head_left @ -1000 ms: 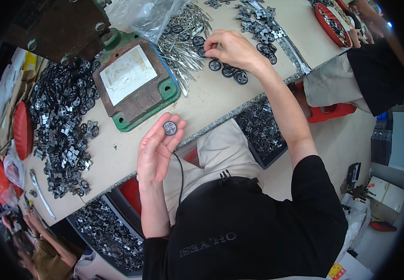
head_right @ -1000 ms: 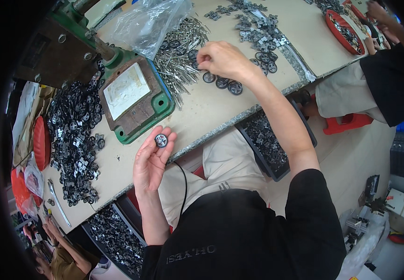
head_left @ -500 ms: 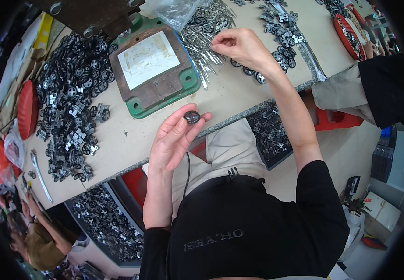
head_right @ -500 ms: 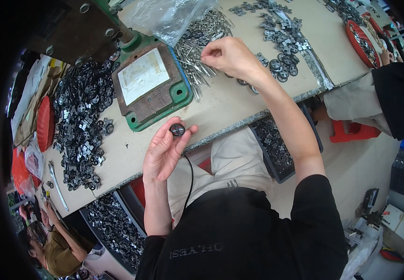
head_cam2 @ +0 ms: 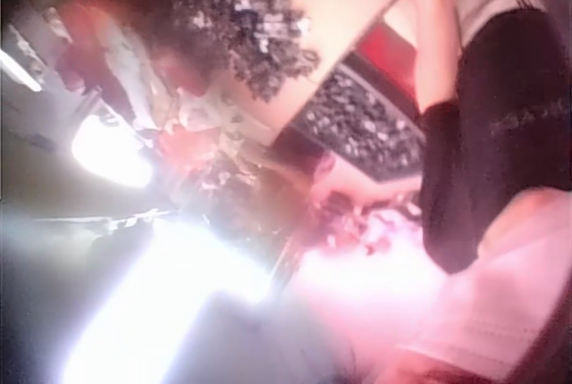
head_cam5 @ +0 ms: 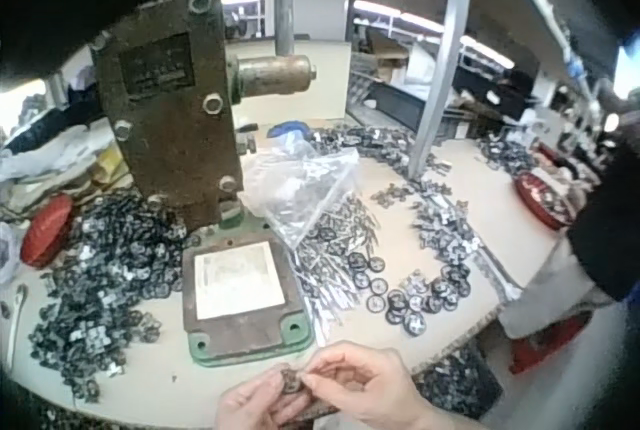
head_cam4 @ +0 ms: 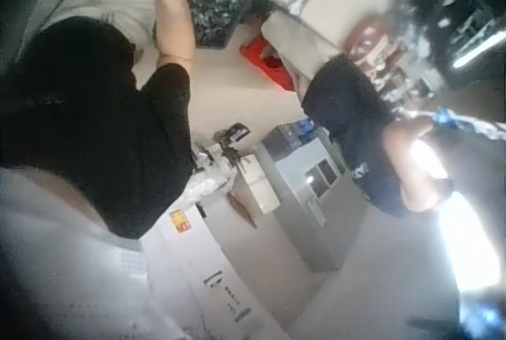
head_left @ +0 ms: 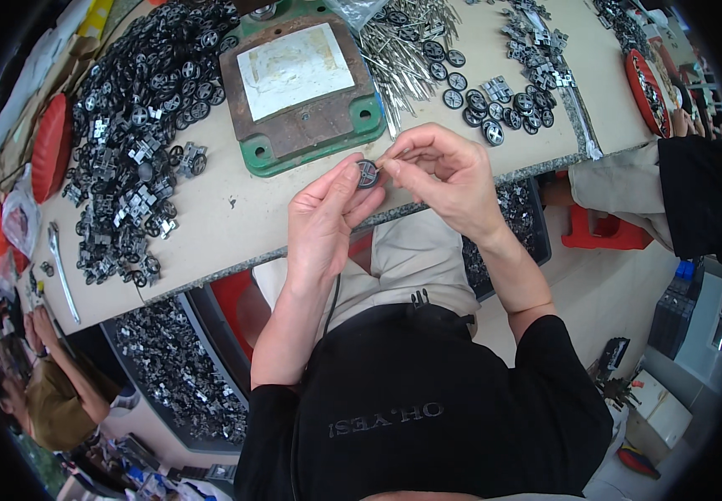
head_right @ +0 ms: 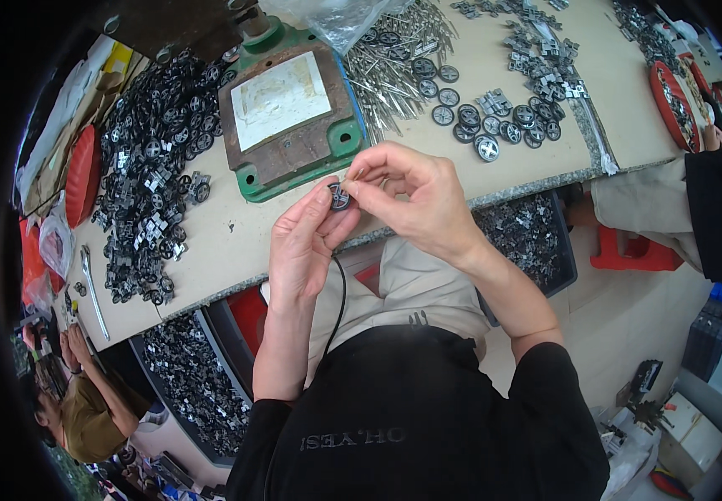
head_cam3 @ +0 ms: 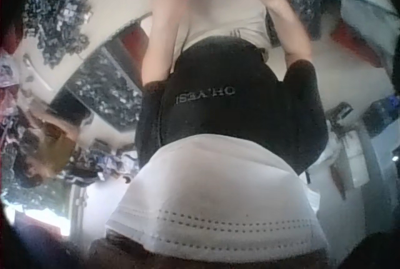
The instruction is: The person assembles small mechanical components, including metal parts and plastic housings, by aligning them by hand and pressing them together with a hand-operated press.
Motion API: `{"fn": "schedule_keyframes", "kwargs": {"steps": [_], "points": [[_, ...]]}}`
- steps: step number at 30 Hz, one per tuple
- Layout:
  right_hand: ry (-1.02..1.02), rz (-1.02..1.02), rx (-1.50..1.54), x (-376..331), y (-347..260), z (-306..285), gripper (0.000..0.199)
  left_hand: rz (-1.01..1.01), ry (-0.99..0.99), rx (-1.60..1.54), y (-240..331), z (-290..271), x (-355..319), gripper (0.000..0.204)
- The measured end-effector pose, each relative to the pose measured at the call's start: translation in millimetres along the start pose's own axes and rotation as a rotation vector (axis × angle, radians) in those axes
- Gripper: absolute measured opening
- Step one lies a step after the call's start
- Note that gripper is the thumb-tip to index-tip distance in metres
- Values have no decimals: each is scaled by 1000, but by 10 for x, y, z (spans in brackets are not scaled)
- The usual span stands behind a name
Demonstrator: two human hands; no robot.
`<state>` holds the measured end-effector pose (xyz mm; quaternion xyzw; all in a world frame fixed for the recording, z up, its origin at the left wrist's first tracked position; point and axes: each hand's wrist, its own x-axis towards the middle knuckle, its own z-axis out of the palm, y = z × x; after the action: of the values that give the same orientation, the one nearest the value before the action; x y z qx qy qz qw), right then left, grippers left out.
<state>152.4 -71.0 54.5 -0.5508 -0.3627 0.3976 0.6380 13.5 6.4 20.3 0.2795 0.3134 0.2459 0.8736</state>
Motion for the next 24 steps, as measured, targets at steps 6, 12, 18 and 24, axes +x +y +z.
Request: {"fn": "schedule_keyframes", "kwargs": {"steps": [6, 12, 18, 24], "points": [[-44, -59, -105, -11, 148, 22, 9, -4, 8, 10, -13, 6, -28, 29], [-52, -137, -308, -10, 195, 2, 10, -6, -8, -8, -32, -20, -44, 30], [-40, -506, -561, -22, 351, -48, 9, -40, -60, -108, -18, -17, -40, 28], [22, -319, -192, -100, 325, -56, 8, -15, -214, -44, -66, -110, 55, 30]]}}
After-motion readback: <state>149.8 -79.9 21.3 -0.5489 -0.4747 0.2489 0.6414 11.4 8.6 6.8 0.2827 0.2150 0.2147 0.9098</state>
